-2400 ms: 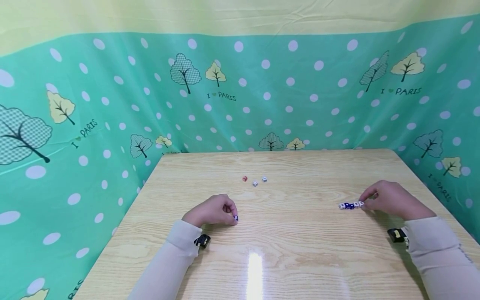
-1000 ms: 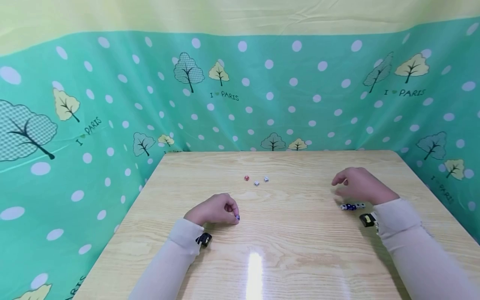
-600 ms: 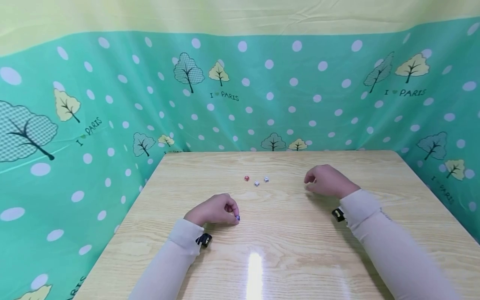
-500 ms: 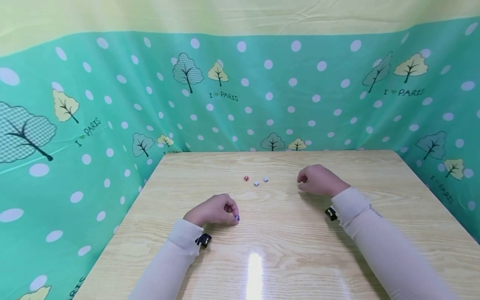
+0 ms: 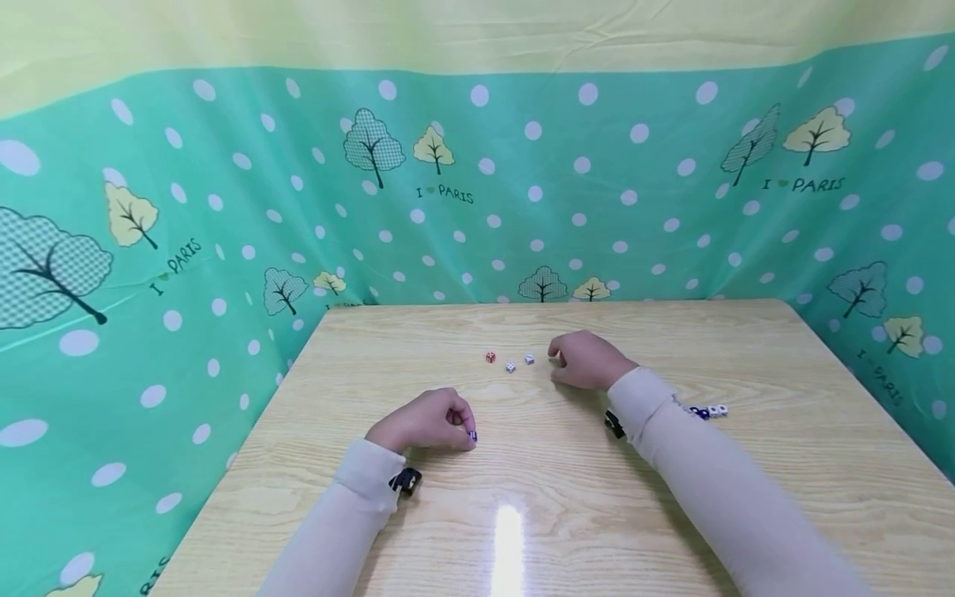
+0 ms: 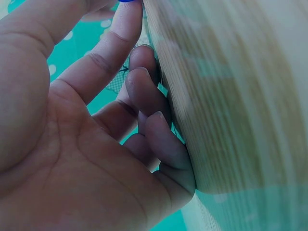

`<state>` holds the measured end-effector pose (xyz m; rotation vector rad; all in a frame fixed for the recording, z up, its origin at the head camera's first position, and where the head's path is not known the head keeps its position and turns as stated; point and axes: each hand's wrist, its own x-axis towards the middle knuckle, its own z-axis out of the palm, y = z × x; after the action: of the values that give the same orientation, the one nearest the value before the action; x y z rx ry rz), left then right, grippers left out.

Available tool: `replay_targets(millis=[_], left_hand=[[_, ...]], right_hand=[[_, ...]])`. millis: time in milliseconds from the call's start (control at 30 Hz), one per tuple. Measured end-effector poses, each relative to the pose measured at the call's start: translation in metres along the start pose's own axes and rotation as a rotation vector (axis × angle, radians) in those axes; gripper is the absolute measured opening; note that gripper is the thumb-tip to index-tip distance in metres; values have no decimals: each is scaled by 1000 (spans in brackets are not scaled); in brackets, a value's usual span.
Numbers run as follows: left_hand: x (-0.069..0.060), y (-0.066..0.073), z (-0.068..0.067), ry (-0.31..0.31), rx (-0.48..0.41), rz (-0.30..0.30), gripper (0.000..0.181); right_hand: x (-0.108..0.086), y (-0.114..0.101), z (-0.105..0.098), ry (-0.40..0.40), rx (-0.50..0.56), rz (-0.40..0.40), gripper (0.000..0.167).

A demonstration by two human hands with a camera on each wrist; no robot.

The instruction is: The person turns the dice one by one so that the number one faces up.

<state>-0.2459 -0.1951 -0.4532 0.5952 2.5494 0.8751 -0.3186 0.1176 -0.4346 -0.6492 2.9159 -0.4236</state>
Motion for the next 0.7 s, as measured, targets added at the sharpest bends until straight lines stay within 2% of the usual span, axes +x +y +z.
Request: replay_targets(millis=[300,533,700], left_hand=[[0,0,-1,-1,7,4,16],[-1,0,-1,-2,0,0,17],[0,-1,0,3,13,1,17]], right_hand=[[17,-22,7,19,-77,-2,44],[25,-39,11,53,-179,22,31],[29,-45,13,65,-207,56,16]])
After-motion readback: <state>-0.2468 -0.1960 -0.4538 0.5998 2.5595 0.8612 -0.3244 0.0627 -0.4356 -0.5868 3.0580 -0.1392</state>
